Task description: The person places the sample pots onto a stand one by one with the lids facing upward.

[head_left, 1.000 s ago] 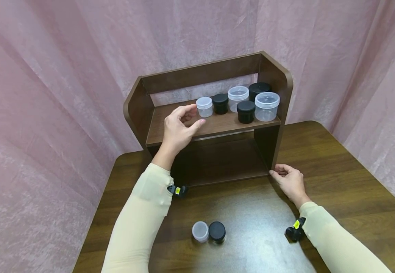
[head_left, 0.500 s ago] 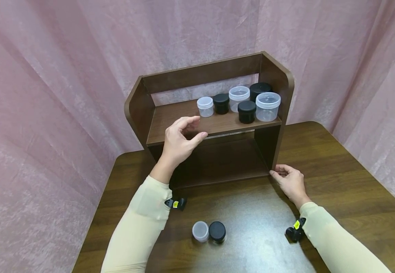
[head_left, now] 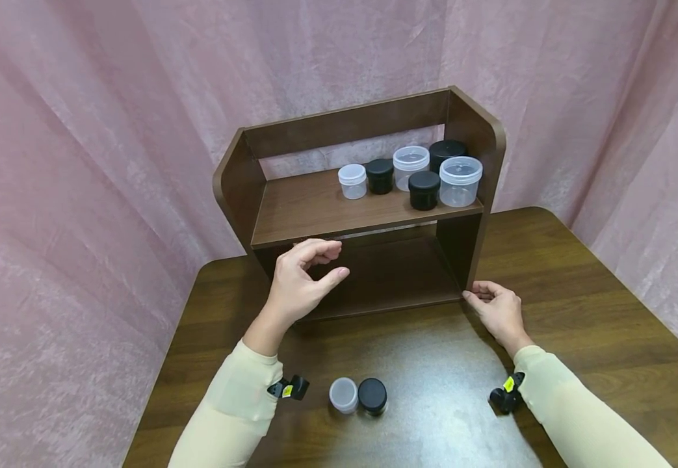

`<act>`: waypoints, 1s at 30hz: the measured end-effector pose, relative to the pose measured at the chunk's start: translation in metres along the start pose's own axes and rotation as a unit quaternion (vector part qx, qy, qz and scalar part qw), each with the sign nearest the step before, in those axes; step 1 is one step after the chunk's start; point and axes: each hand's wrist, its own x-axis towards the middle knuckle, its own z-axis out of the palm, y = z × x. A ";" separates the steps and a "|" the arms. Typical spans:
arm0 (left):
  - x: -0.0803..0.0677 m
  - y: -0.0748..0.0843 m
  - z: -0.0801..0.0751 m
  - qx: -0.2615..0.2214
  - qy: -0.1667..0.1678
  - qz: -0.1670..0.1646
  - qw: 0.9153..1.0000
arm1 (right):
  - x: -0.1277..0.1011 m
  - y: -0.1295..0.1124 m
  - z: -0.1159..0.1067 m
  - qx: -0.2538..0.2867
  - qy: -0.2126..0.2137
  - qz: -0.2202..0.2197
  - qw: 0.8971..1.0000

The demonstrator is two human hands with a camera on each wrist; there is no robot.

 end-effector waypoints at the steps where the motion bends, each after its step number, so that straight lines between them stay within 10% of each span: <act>1: -0.004 0.001 0.000 0.002 -0.004 -0.004 1.000 | 0.000 0.000 0.000 -0.001 0.000 0.001 1.000; 13: -0.074 -0.038 0.007 0.017 -0.115 -0.066 0.991 | 0.000 0.001 0.001 -0.003 0.001 0.000 1.000; 30: -0.154 -0.075 0.016 -0.042 -0.259 -0.163 0.951 | 0.000 -0.001 0.000 0.001 0.004 0.001 1.000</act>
